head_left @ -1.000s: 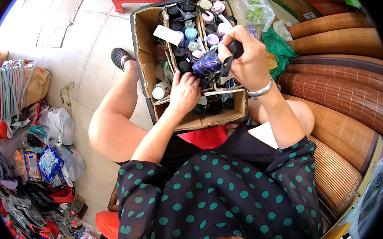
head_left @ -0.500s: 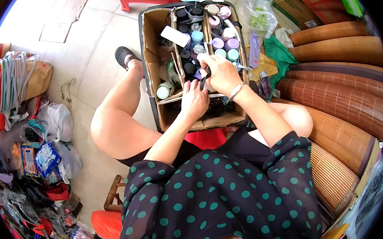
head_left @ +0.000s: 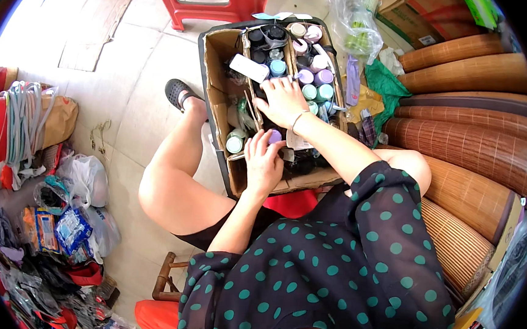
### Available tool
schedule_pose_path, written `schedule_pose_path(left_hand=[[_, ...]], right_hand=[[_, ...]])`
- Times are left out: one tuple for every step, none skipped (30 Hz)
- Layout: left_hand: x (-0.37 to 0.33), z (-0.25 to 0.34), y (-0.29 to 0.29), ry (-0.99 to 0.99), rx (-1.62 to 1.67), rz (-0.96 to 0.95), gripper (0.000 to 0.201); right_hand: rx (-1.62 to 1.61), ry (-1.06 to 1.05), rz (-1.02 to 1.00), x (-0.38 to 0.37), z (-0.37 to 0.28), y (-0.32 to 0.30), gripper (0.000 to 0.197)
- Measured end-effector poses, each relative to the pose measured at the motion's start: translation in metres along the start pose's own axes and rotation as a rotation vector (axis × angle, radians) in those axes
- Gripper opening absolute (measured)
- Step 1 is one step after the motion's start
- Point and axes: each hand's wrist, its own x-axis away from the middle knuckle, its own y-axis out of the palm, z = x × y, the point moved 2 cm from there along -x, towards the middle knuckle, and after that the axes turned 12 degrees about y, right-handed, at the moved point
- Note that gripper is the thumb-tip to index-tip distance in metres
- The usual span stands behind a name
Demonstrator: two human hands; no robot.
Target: The person organizes umbrellas by moving them between cardboard boxes and plastic crates, handling the items one at a time and placing some into a small cardboard box.
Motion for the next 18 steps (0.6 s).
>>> schedule_pose_path(left_hand=[[0.001,-0.004,-0.005,-0.02,0.007,0.037,0.032],[-0.001,-0.008,-0.01,-0.033,0.019,0.08,0.031],[0.0,-0.015,-0.014,-0.058,0.024,0.099,0.029],[0.001,-0.02,-0.017,-0.08,0.02,0.109,0.028],[-0.002,-0.022,-0.022,-0.11,0.041,0.135,0.028],[-0.004,-0.024,-0.023,-0.145,0.063,0.151,0.027],[-0.007,-0.027,-0.024,-0.163,0.086,0.171,0.027],[-0.01,-0.029,-0.024,-0.167,0.091,0.167,0.027],[-0.013,-0.03,-0.024,-0.183,0.089,0.184,0.028],[-0.014,-0.032,-0.025,-0.201,0.087,0.202,0.028],[-0.014,-0.035,-0.023,-0.208,0.08,0.209,0.028],[-0.013,-0.036,-0.024,-0.208,0.074,0.212,0.028],[-0.014,-0.039,-0.025,-0.221,0.058,0.213,0.029],[-0.012,-0.043,-0.028,-0.238,0.044,0.205,0.029],[-0.011,-0.047,-0.028,-0.261,0.046,0.217,0.03],[-0.009,-0.05,-0.029,-0.284,0.048,0.23,0.031],[-0.011,-0.053,-0.035,-0.292,0.035,0.238,0.031],[-0.014,-0.055,-0.041,-0.291,-0.025,0.217,0.03]], right_hand=[[-0.034,-0.067,0.126,-0.003,0.002,0.0,0.045],[-0.06,-0.132,0.259,-0.007,0.006,-0.004,0.044],[-0.073,-0.075,0.216,-0.008,0.006,-0.001,0.046],[-0.127,-0.12,0.297,-0.005,0.008,0.008,0.047],[-0.134,-0.143,0.275,0.0,0.006,0.008,0.048],[-0.147,-0.161,0.246,0.005,0.007,0.013,0.048],[-0.184,-0.163,0.3,0.003,0.013,0.023,0.051],[-0.217,-0.132,0.307,0.0,0.015,0.026,0.054],[-0.181,-0.139,0.335,-0.001,0.013,0.031,0.055],[-0.144,-0.147,0.362,-0.001,0.01,0.038,0.057],[-0.126,-0.167,0.353,-0.001,0.011,0.043,0.058],[-0.163,-0.197,0.34,-0.001,0.013,0.049,0.055],[-0.171,-0.212,0.355,-0.006,0.016,0.054,0.054],[-0.182,-0.222,0.363,-0.008,0.015,0.055,0.053],[-0.184,-0.215,0.351,-0.008,0.015,0.055,0.053],[-0.181,-0.221,0.35,-0.005,0.016,0.055,0.051],[-0.182,-0.235,0.357,-0.006,0.015,0.053,0.05],[-0.178,-0.234,0.36,-0.007,0.015,0.053,0.049]])
